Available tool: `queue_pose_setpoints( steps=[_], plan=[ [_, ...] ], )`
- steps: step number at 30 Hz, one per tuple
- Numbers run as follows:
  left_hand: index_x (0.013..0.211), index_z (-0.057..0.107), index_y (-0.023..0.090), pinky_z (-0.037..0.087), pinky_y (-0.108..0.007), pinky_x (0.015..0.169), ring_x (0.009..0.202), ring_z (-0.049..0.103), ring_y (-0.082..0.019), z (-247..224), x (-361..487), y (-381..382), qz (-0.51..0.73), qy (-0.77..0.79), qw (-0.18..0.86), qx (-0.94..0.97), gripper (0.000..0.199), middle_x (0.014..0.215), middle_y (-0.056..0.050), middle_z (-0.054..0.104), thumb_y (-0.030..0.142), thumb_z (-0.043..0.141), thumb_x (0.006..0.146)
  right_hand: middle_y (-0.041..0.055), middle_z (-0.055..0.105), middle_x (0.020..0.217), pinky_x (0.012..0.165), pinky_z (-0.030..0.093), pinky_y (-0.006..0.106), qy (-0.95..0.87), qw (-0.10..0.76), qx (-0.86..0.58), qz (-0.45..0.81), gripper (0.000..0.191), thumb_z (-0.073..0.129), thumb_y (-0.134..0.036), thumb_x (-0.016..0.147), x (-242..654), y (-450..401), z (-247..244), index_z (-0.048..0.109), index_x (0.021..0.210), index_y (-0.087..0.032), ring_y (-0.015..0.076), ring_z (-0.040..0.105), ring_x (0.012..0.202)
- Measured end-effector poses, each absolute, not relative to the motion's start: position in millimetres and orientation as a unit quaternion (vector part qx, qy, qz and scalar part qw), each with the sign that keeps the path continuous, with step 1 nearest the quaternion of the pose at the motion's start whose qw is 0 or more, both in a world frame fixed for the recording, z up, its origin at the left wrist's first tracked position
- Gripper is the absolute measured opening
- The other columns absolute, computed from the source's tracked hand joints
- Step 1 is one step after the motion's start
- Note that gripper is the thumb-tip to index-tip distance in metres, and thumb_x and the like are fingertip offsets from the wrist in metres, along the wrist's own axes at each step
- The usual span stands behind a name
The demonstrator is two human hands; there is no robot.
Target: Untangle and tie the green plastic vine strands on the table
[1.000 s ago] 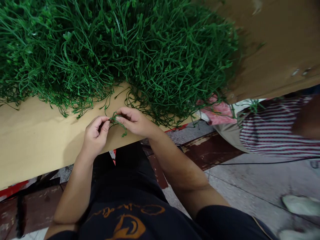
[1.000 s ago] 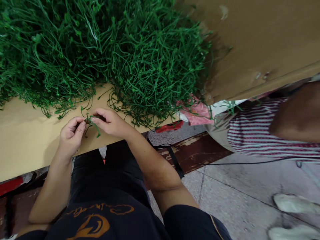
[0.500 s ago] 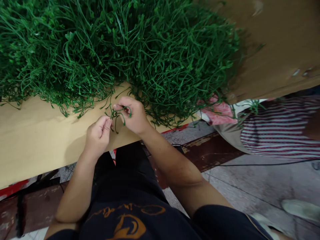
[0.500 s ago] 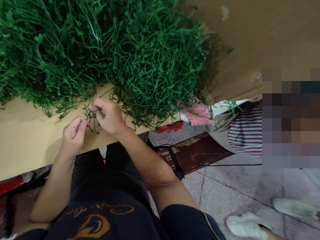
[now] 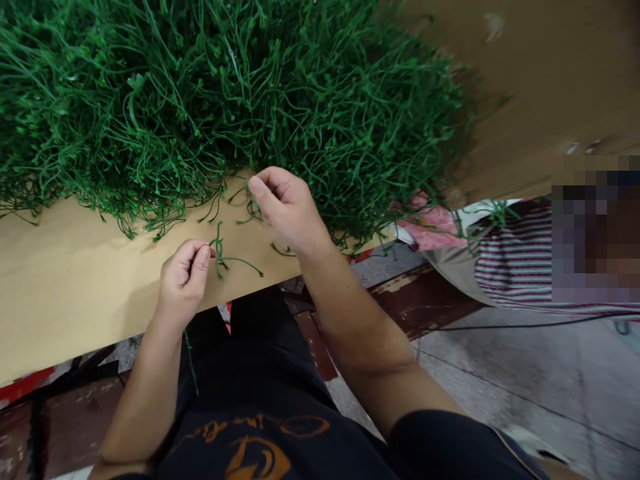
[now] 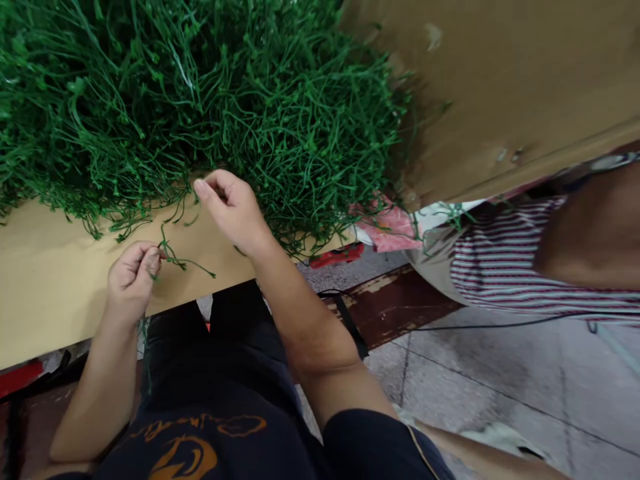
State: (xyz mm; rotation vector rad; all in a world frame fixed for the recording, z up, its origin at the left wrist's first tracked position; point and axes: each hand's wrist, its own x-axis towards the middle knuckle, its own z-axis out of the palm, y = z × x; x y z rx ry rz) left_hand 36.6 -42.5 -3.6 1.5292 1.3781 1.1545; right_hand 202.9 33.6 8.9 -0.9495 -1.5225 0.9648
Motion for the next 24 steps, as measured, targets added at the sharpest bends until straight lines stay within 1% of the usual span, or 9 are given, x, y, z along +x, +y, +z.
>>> queue_pose_setpoints(
  steps=[3,6,10,13,16,18,20,22,24],
  plan=[
    [0.083,0.059,0.019,0.039,-0.022,0.057,0.059,0.046,-0.009,-4,40,-43,0.449,0.532,0.384,0.607,0.022,0.069,0.0,0.056,0.038,0.049,0.087,-0.0033,0.038,0.058,0.048,0.03,0.022,-0.667,0.491,-0.385,0.407,0.044,0.049,-0.061,0.08,209,27,9,0.05,0.073,-0.018,0.0064,0.035,0.052],
    [0.084,0.06,0.019,0.043,-0.022,0.065,0.069,0.054,-0.011,-4,42,-43,0.45,0.527,0.374,0.616,0.019,0.076,-0.001,0.061,0.035,0.05,0.086,-0.0015,0.045,0.061,0.051,0.033,0.022,-0.701,0.483,-0.4,0.34,0.041,0.048,-0.055,0.084,221,29,17,0.055,0.075,-0.016,0.0069,0.039,0.056],
    [0.084,0.06,0.018,0.043,-0.023,0.064,0.068,0.054,-0.011,-2,41,-41,0.443,0.537,0.356,0.624,0.021,0.075,-0.002,0.062,0.036,0.049,0.087,0.0041,0.053,0.079,0.067,0.041,0.027,-0.684,0.531,-0.482,0.134,0.031,0.054,-0.043,0.084,258,54,37,0.064,0.092,-0.015,0.01,0.047,0.07],
    [0.084,0.06,0.018,0.043,-0.023,0.062,0.067,0.054,-0.012,-2,41,-40,0.44,0.54,0.351,0.626,0.022,0.073,-0.001,0.061,0.037,0.049,0.087,0.0106,0.052,0.097,0.085,0.039,0.037,-0.641,0.531,-0.552,-0.049,0.041,0.062,-0.041,0.079,277,64,49,0.062,0.111,-0.014,0.0186,0.049,0.094],
    [0.082,0.06,0.018,0.043,-0.024,0.063,0.067,0.054,-0.012,-2,43,-37,0.444,0.54,0.343,0.627,0.021,0.072,-0.001,0.061,0.036,0.049,0.086,0.0152,0.053,0.103,0.092,0.035,0.045,-0.643,0.513,-0.552,-0.133,0.037,0.061,-0.035,0.081,266,43,48,0.064,0.109,-0.012,0.0251,0.047,0.105],
    [0.081,0.06,0.019,0.043,-0.024,0.065,0.069,0.055,-0.012,-1,44,-35,0.443,0.544,0.332,0.631,0.02,0.074,-0.001,0.062,0.035,0.05,0.086,0.0142,0.056,0.096,0.09,0.039,0.043,-0.686,0.524,-0.499,-0.076,0.021,0.056,-0.026,0.084,245,16,44,0.067,0.095,-0.012,0.0231,0.05,0.101],
    [0.081,0.059,0.019,0.043,-0.024,0.066,0.071,0.055,-0.012,0,44,-34,0.437,0.549,0.324,0.634,0.018,0.075,-0.001,0.062,0.034,0.05,0.086,0.0092,0.059,0.085,0.081,0.046,0.036,-0.744,0.53,-0.401,0.066,0.015,0.05,-0.02,0.086,222,-15,42,0.064,0.085,-0.016,0.0174,0.055,0.089],
    [0.082,0.059,0.019,0.042,-0.024,0.066,0.071,0.055,-0.012,1,44,-35,0.432,0.555,0.324,0.633,0.017,0.075,-0.001,0.061,0.033,0.05,0.086,0.0051,0.06,0.08,0.072,0.05,0.028,-0.785,0.505,-0.282,0.22,0.013,0.049,-0.019,0.087,209,-42,46,0.061,0.083,-0.018,0.0126,0.058,0.08],
    [0.082,0.059,0.019,0.042,-0.025,0.065,0.07,0.054,-0.012,0,43,-35,0.433,0.557,0.326,0.629,0.017,0.076,-0.001,0.061,0.033,0.05,0.086,0.003,0.061,0.079,0.068,0.051,0.024,-0.806,0.464,-0.196,0.311,0.012,0.049,-0.022,0.087,210,-65,53,0.06,0.083,-0.02,0.0102,0.059,0.075]
  ],
)
